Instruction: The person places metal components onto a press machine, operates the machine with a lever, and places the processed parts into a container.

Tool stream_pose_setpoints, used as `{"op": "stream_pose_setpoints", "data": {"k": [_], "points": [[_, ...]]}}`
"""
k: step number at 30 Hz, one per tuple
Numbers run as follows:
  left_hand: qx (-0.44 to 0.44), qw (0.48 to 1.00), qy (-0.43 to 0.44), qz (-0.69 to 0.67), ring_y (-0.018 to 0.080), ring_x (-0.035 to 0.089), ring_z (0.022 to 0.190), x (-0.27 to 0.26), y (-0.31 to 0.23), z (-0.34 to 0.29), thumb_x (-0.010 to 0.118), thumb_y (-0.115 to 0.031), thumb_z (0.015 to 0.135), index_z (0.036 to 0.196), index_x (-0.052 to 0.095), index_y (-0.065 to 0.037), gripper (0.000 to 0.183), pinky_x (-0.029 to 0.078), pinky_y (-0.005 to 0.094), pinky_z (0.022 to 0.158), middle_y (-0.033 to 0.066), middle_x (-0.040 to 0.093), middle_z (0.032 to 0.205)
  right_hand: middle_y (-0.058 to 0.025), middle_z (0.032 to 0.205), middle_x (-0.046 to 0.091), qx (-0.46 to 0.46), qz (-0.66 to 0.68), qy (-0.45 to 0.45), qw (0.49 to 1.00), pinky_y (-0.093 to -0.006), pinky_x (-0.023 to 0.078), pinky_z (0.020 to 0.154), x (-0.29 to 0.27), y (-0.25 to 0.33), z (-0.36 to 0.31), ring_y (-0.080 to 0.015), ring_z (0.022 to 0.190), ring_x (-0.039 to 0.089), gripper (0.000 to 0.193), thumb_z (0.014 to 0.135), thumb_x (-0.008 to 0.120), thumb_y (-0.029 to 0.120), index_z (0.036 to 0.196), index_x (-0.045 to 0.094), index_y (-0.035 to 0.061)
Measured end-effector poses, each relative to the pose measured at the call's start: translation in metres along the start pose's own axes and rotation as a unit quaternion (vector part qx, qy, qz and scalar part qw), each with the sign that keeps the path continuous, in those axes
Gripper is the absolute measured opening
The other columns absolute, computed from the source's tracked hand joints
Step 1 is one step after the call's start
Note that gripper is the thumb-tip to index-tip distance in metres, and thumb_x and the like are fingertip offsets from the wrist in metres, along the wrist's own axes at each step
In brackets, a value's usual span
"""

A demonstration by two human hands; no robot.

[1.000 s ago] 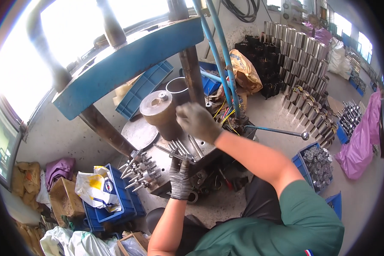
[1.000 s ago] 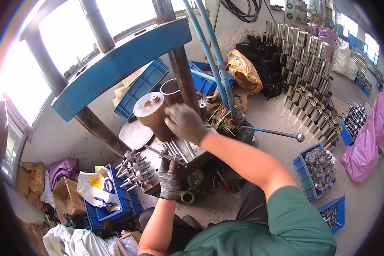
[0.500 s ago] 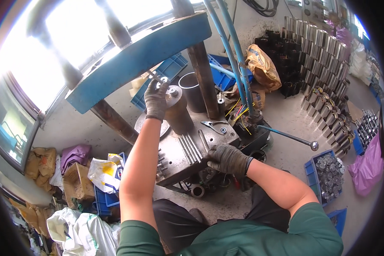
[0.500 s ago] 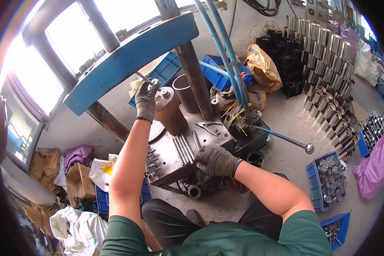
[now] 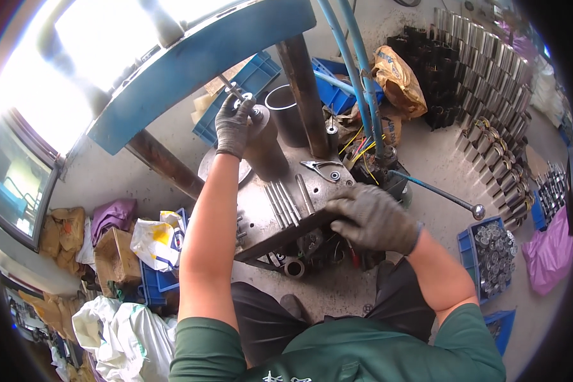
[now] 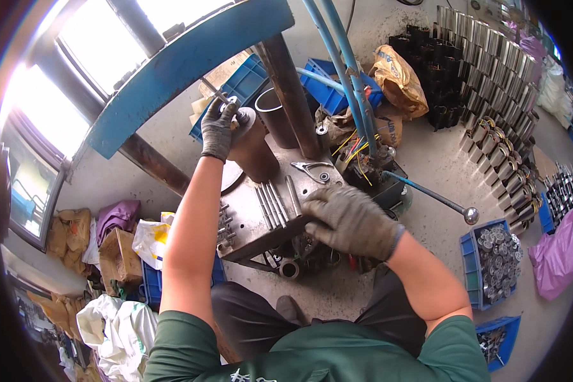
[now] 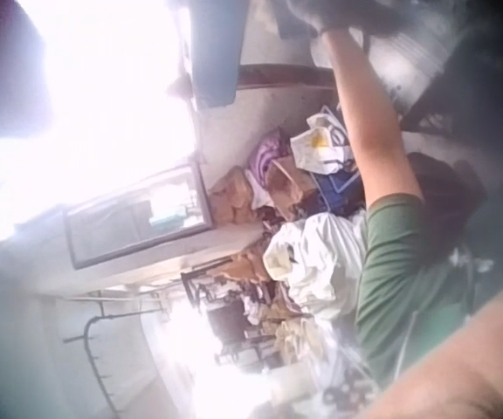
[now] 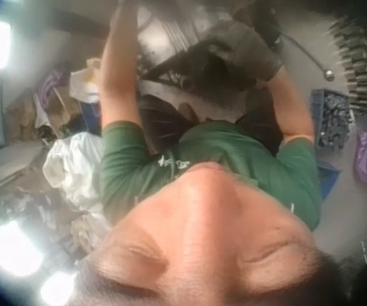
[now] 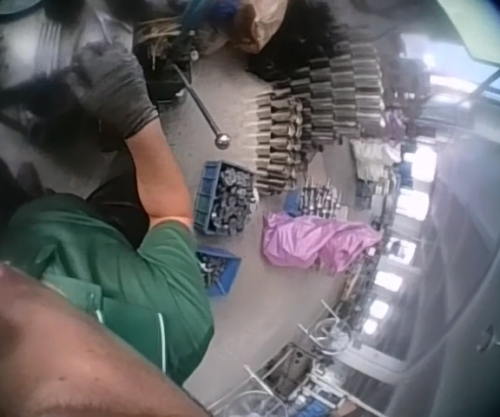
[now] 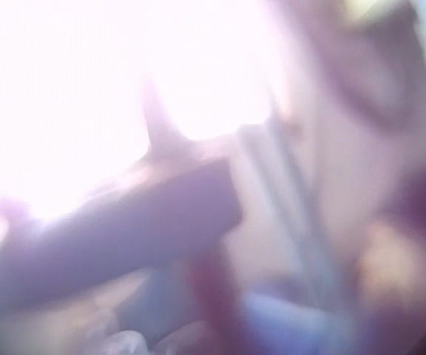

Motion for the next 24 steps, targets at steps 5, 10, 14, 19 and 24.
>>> {"op": "stream_pose_setpoints", "data": {"k": [5,10,14,19,24], "points": [[0.007,0.999,0.031,-0.034,0.0116,0.064,0.08,-0.003,0.007,0.004,0.081,-0.005,0.092,0.137,0.06,-0.001,0.05,0.056,0.0272,0.07,0.0028,0.07,0.098,-0.012,0.116,0.07,0.029,-0.184,-0.004,0.983,-0.0453,0.054,0.091,-0.086,0.012,-0.031,-0.0324,0.103,0.067,0.038,0.089,0.078,0.031,0.117,0.07,0.0069],[-0.03,0.994,0.031,-0.096,0.0101,0.065,0.072,-0.003,0.015,0.01,0.079,-0.006,0.094,0.14,0.059,-0.004,0.05,0.056,0.026,0.061,0.0033,0.07,0.089,-0.0157,0.11,0.071,0.149,-0.293,0.203,0.922,-0.0483,0.055,0.09,-0.139,-0.02,-0.058,-0.0365,0.099,0.07,0.044,0.089,0.074,0.037,0.121,0.07,0.0066],[-0.033,0.999,0.027,-0.014,0.0104,0.064,0.067,-0.006,0.018,0.014,0.079,-0.006,0.094,0.145,0.059,-0.009,0.055,0.056,0.0284,0.061,0.0055,0.072,0.084,-0.0182,0.114,0.072,0.206,-0.242,0.347,0.882,-0.049,0.056,0.093,-0.144,-0.039,-0.07,-0.038,0.104,0.07,0.049,0.092,0.068,0.043,0.123,0.071,0.0057],[-0.04,0.998,0.031,-0.025,0.0117,0.064,0.07,-0.007,0.023,0.016,0.08,-0.008,0.094,0.143,0.06,-0.011,0.054,0.058,0.0309,0.062,0.0045,0.071,0.088,-0.0196,0.112,0.075,0.245,-0.218,0.359,0.874,-0.0493,0.055,0.095,-0.14,-0.038,-0.076,-0.0405,0.103,0.071,0.047,0.093,0.066,0.043,0.122,0.073,0.0071],[-0.049,0.998,0.038,0.008,0.0086,0.061,0.067,-0.008,0.028,0.02,0.08,-0.014,0.095,0.146,0.06,-0.015,0.054,0.054,0.0284,0.063,0.0029,0.071,0.083,-0.0197,0.105,0.076,0.292,-0.184,0.313,0.885,-0.0494,0.057,0.091,-0.131,-0.034,-0.094,-0.0397,0.097,0.072,0.042,0.093,0.067,0.041,0.117,0.075,0.0075]]}}
Point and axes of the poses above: each hand's wrist, its own z-axis towards the middle knuckle, its own x-axis out of the palm, y = z × x, the point moved 2 cm from there along z, towards the middle knuckle
